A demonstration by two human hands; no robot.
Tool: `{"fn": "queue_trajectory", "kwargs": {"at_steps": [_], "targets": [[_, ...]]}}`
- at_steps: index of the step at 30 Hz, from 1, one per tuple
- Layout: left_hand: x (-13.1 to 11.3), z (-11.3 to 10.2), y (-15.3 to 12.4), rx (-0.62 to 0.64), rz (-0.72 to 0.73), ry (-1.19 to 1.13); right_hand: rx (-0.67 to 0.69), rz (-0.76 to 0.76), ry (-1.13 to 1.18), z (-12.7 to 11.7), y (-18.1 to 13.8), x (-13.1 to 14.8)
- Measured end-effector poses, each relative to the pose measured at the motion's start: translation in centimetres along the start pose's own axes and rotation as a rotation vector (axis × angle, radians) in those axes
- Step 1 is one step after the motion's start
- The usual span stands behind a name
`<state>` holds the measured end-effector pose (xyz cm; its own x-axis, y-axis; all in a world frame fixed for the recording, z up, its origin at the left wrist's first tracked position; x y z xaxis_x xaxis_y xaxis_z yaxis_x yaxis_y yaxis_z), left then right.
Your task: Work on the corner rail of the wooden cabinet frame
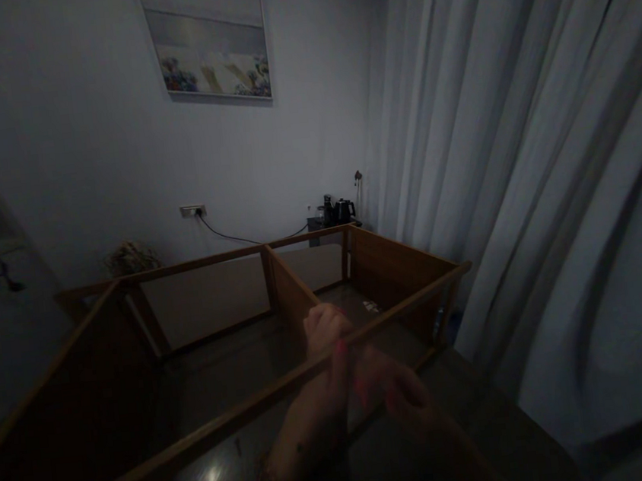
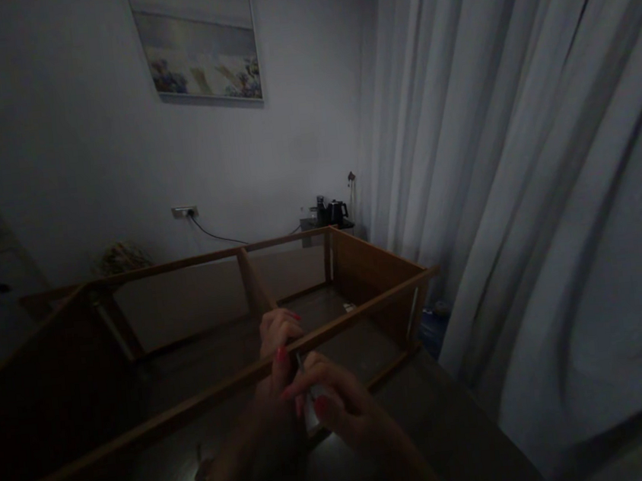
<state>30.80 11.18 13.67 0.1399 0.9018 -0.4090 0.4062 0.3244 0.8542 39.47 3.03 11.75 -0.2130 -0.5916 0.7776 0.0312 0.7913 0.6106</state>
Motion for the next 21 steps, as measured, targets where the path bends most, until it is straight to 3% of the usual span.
{"fn": "queue_trajectory", "kwargs": {"at_steps": [4,9,18,21], "targets": [[0.97,0.65,-0.07,0.043,0.069,0.012,0.033,-0.013,0.013,0.13,0.29,0.41],[0.99,0.31,-0.05,0.064,0.027,0.000,0.043,-0.012,0.007,0.15,0.58,0.67],[0.89,0.19,0.06,-0.013,-0.013,0.027,0.100,-0.027,0.091,0.08,0.60,-0.05],[0.41,0.23,-0.19,0.052,-0.006,0.018,0.082,-0.051,0.109,0.00,0.85,0.00]]}}
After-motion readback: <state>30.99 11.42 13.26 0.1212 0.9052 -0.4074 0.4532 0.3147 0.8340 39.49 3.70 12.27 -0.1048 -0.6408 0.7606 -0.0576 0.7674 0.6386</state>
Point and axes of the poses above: each hand's wrist, its own y-axis towards the middle knuckle, its own z-axis out of the palm, x = y × z, the point moved 7 cm from there along y, towards the middle knuckle, and after that the axes turned 8 degrees about z, right-handed, at the moved point
